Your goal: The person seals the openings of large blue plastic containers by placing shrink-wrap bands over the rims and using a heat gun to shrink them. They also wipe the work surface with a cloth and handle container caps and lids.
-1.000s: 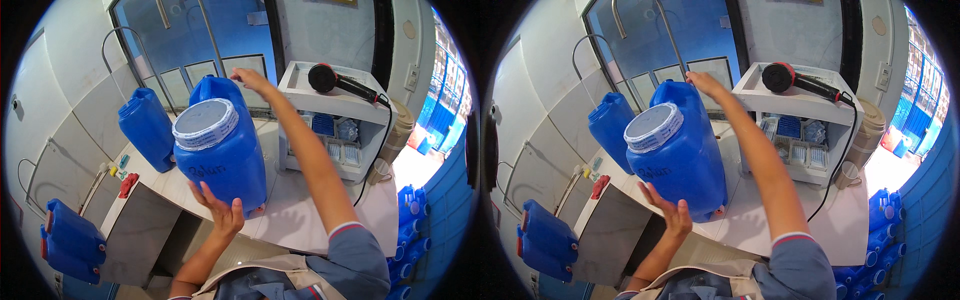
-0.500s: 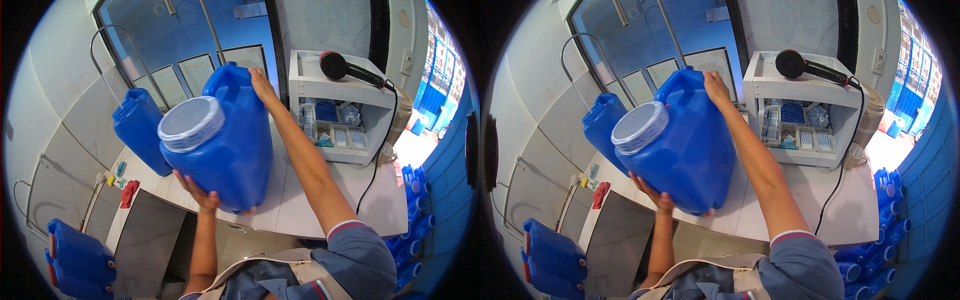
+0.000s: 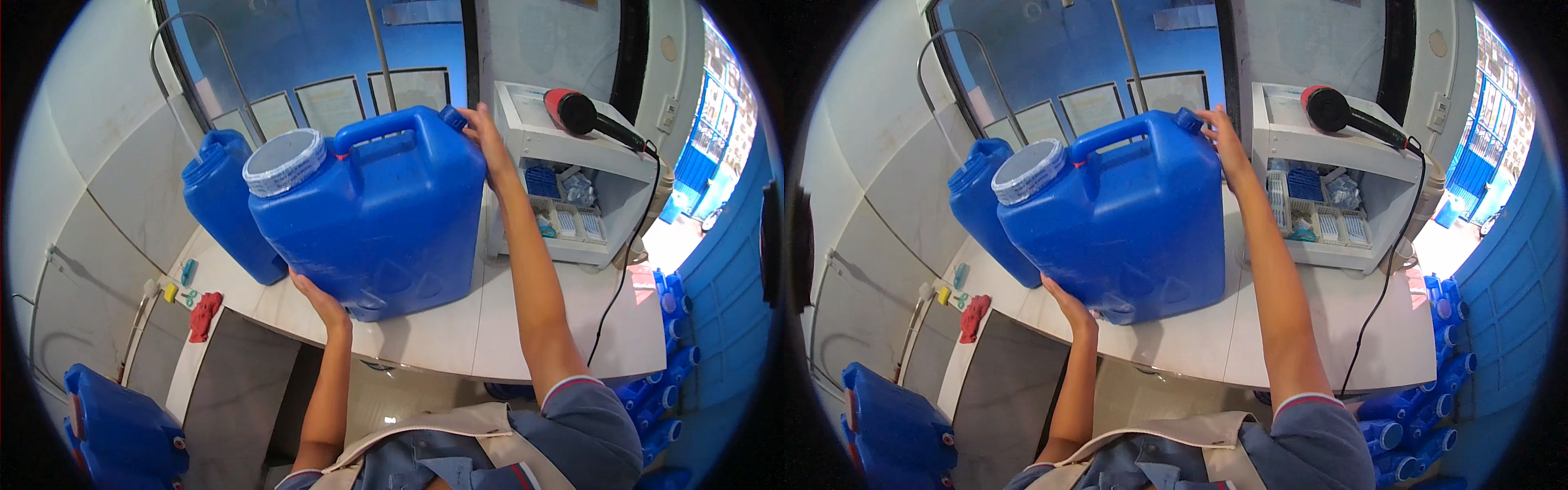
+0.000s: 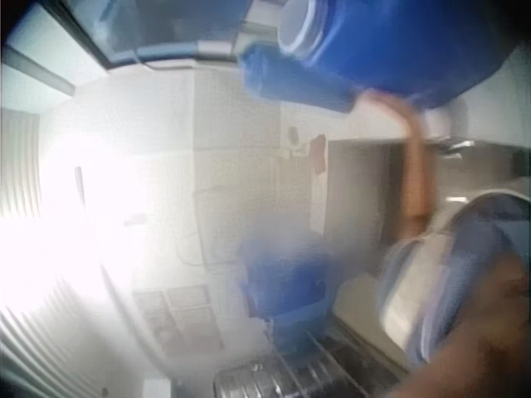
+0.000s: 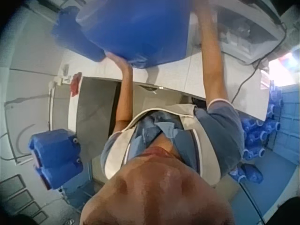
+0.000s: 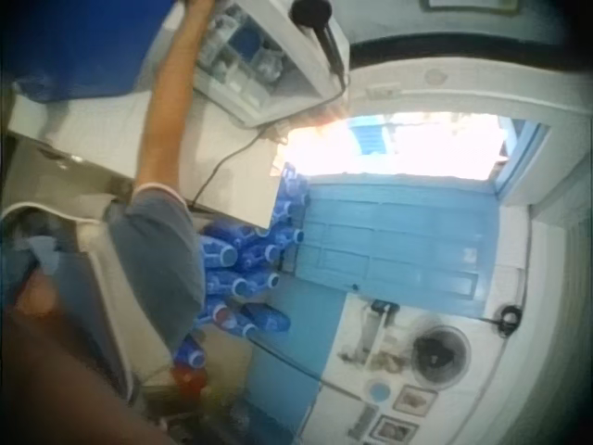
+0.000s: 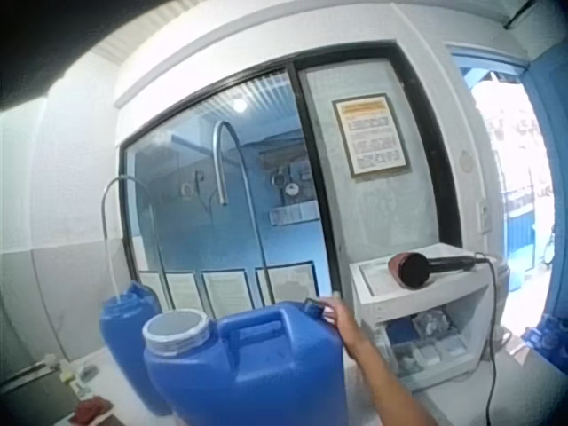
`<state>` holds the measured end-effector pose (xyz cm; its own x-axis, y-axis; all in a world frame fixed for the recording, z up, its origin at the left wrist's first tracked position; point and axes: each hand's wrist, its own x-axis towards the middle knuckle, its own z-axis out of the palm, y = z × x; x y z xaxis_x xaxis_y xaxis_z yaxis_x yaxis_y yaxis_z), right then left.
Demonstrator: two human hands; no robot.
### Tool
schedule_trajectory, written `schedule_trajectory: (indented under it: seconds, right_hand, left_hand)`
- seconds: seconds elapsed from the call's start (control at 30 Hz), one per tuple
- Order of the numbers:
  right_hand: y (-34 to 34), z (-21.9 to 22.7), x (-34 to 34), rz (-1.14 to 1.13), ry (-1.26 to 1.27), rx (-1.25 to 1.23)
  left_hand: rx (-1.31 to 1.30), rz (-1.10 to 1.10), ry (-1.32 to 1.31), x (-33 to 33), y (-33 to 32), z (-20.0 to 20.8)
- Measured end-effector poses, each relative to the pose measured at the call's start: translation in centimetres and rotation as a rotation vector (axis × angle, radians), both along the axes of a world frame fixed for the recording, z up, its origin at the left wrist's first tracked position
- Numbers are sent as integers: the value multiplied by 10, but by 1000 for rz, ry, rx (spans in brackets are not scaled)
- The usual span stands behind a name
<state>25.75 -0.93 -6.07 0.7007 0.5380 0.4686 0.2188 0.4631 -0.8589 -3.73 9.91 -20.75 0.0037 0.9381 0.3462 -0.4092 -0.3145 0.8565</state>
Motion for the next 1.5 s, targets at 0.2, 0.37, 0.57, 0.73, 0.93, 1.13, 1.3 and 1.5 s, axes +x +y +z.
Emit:
schedule_trajectory:
  seconds: [0.2, 0.37, 0.57, 0.73, 0.93, 1.13, 1.3, 1.5]
  right_hand:
    - [-6, 3, -34, 189, 102, -87]
    - [-54, -13, -149, -514, -528, -272]
    - [-102, -12, -210, -557, -798, -292]
    - [-123, -46, -108, -188, -389, -239]
    - [-180, -179, 143, -887, -439, -695]
    - [-171, -201, 255, -947, -676, -1282]
    - [-156, -205, 285, -917, -359, -1491]
    - [-168, -202, 307, -908, -356, -1556]
  left_hand:
    - [-35, -33, -92, 5, 50, -9]
    - [-260, -400, -120, 22, 120, 17]
    - [-330, -615, -50, 42, 133, 34]
    - [-38, -349, -35, 10, 100, 51]
    - [706, 276, 359, -5, -8, 166]
    - [916, 345, 1055, -1, -115, 211]
    - [861, 606, 1177, 17, -144, 202]
    - [969, 348, 1190, 8, -143, 212]
